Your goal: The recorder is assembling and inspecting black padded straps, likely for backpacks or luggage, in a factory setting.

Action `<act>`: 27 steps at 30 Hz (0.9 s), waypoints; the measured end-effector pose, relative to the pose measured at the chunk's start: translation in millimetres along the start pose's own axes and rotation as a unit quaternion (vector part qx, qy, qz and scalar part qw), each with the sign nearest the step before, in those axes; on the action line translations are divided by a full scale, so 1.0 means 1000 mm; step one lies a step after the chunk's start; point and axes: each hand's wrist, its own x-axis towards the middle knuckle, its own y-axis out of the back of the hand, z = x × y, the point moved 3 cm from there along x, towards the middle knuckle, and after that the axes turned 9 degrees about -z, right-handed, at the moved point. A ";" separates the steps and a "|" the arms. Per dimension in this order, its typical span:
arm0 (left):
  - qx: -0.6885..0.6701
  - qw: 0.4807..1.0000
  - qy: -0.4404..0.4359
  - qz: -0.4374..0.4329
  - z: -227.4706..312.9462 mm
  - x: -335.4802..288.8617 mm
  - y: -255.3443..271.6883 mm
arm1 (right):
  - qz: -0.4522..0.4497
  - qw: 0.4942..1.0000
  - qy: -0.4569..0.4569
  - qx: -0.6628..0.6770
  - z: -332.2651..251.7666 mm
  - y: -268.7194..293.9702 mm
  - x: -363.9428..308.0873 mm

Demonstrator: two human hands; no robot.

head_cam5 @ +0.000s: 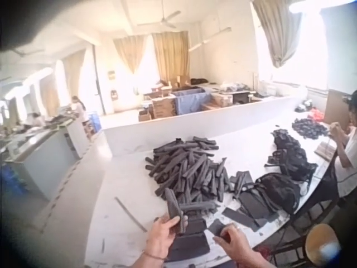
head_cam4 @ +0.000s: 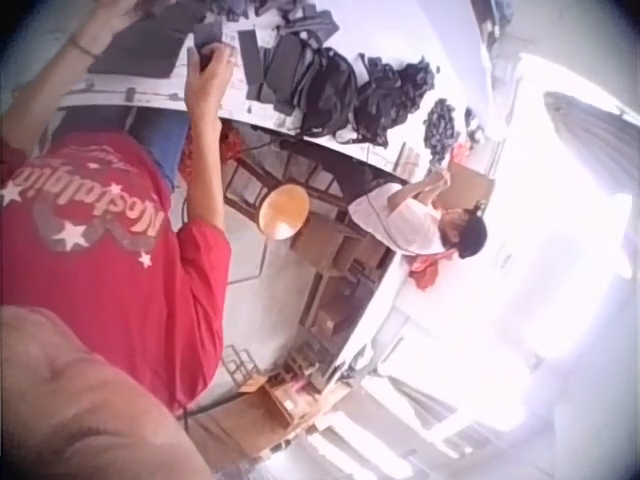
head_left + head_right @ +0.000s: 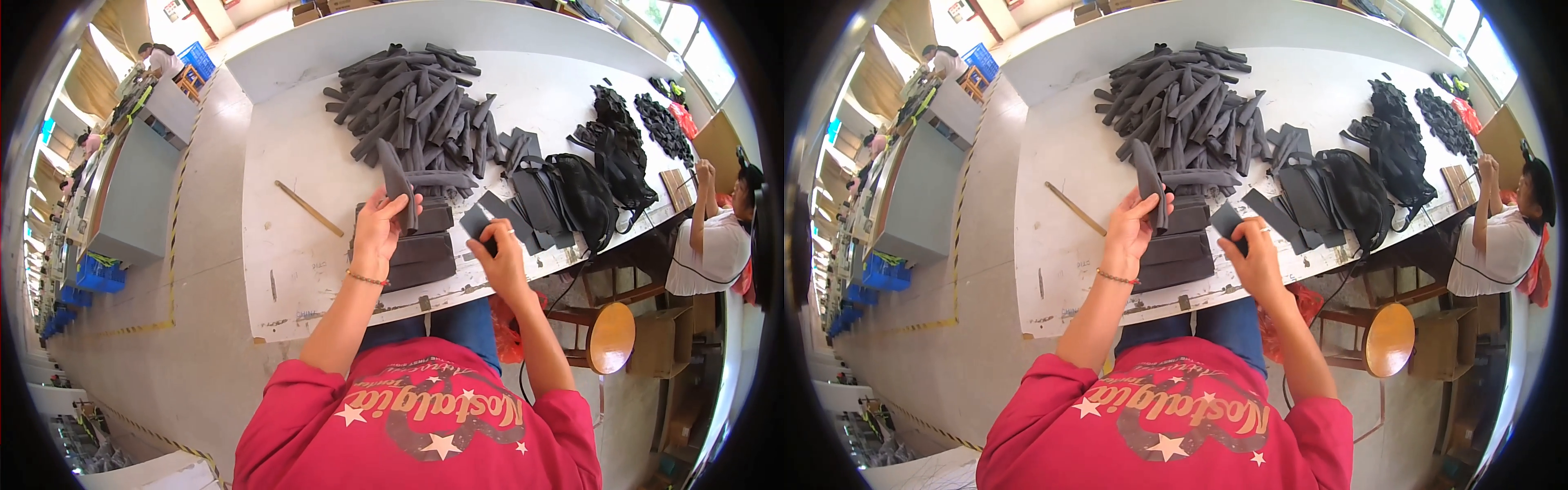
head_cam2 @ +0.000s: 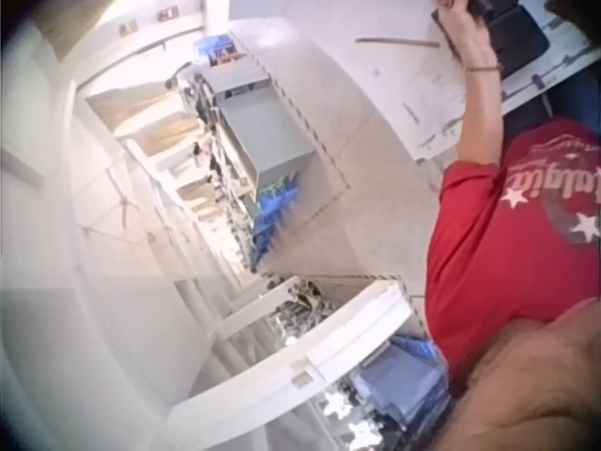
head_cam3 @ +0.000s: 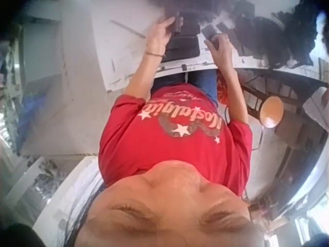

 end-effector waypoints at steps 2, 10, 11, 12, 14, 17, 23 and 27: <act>-0.047 0.995 0.092 0.004 -0.008 0.005 0.014 | 0.028 0.993 0.115 -0.025 -0.015 -0.010 -0.005; -0.104 0.989 0.097 -0.029 0.001 -0.002 0.002 | 0.007 0.993 0.117 -0.029 -0.046 -0.005 -0.011; -0.103 0.990 0.093 -0.032 0.003 -0.003 -0.001 | 0.008 0.993 0.116 -0.029 -0.049 -0.003 -0.010; -0.103 0.990 0.094 -0.033 0.005 -0.004 -0.003 | 0.033 0.992 0.119 -0.030 -0.053 0.000 -0.010; -0.080 0.991 0.090 -0.052 0.007 -0.005 -0.005 | 0.058 0.991 0.120 -0.030 -0.057 0.005 -0.008; -0.056 0.991 0.097 -0.078 0.008 -0.005 -0.007 | 0.098 0.982 0.147 -0.059 -0.063 0.011 -0.003; -0.039 0.984 0.122 -0.127 0.005 -0.011 -0.018 | 0.105 0.962 0.205 -0.145 -0.071 0.017 0.007; -0.048 0.978 0.129 -0.154 0.007 -0.013 -0.018 | 0.140 0.935 0.235 -0.224 -0.069 0.022 0.009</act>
